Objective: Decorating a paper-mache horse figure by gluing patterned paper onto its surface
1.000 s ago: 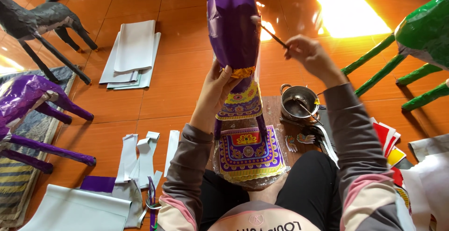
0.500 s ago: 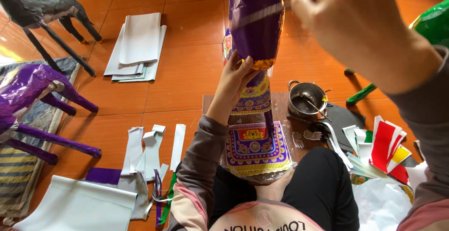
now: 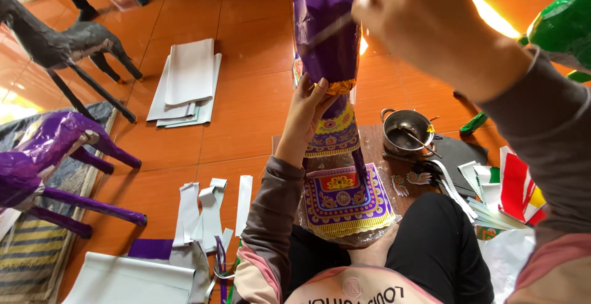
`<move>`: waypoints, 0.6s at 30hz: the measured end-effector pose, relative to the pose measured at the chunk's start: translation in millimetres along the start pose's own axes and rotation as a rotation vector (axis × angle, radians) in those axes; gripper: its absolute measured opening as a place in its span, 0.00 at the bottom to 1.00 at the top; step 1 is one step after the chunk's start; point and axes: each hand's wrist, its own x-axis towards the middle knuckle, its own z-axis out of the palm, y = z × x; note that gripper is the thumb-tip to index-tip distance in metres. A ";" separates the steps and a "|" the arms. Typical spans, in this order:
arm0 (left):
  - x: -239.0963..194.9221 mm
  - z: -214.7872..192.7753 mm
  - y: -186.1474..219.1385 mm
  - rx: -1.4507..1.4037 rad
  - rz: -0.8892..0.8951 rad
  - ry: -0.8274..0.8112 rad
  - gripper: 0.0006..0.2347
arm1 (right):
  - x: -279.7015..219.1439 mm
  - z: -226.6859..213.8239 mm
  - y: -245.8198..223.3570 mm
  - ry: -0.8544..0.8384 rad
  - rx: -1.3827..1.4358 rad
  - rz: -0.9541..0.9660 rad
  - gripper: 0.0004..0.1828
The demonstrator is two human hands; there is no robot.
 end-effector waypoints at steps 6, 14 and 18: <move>-2.2 0.9 4.0 -0.002 0.015 -0.018 0.20 | 6.1 8.1 -1.3 0.106 0.173 -0.014 0.13; -2.3 -3.8 1.1 0.015 0.028 -0.029 0.19 | 13.0 -4.3 -8.5 0.159 0.004 -0.053 0.20; 1.2 -9.4 -4.3 0.019 0.048 -0.014 0.17 | 4.6 32.5 -4.0 0.081 0.044 0.054 0.08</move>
